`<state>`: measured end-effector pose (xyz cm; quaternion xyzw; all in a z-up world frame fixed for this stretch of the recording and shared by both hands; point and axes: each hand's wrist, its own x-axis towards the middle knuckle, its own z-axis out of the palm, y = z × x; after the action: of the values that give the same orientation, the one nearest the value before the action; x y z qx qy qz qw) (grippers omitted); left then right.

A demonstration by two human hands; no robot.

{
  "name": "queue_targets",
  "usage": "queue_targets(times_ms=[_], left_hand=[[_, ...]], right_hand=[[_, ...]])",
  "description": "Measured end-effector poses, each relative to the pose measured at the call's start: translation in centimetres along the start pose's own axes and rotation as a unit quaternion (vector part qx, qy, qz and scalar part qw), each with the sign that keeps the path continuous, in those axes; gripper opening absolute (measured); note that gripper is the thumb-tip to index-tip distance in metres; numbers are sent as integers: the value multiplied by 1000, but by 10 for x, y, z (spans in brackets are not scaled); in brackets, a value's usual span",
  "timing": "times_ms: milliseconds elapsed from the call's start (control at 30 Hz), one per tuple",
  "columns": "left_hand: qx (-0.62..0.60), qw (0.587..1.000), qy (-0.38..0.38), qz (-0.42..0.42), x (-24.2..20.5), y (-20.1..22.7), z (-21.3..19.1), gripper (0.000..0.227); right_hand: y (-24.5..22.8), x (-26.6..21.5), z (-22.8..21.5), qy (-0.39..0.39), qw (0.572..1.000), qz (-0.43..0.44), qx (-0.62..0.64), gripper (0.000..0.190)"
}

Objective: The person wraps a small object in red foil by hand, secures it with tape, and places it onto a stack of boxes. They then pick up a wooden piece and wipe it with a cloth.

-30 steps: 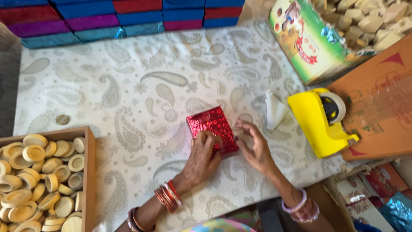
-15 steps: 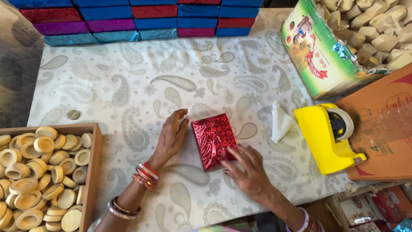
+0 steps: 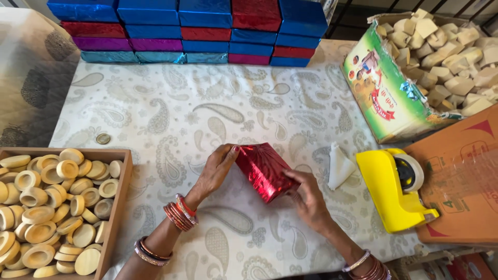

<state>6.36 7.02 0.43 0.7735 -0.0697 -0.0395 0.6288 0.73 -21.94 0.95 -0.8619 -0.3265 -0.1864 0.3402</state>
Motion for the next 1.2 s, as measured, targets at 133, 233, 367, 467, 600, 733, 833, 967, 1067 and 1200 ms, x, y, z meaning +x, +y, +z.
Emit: queue_targets(times_ms=[133,233,367,467,600,733,833,967,1067,1200], left_hand=[[-9,998,35,53,2,13,3,52],[18,994,54,97,4,17,12,55],[-20,998,65,-17,2,26,19,69],[-28,998,58,-21,6,9,24,69],[-32,997,59,-27,9,5,28,68],[20,997,68,25,8,1,29,66],[151,982,56,97,8,-2,30,59],[235,962,-1,137,8,-15,40,60],[273,954,-24,118,4,-12,44,64],[274,958,-49,61,1,3,45,72]], right_hand=[[25,6,3,20,929,186,321,49],[42,9,5,72,866,249,427,50],[60,12,9,25,753,414,511,46],[84,6,19,-9,756,442,483,42],[130,-2,30,-31,955,275,108,27],[83,21,5,-28,966,209,-149,34],[56,27,4,28,977,214,7,48],[33,28,16,-58,985,6,-164,70],[27,26,18,-127,967,-26,-219,79],[22,28,17,-159,962,0,-220,80]])
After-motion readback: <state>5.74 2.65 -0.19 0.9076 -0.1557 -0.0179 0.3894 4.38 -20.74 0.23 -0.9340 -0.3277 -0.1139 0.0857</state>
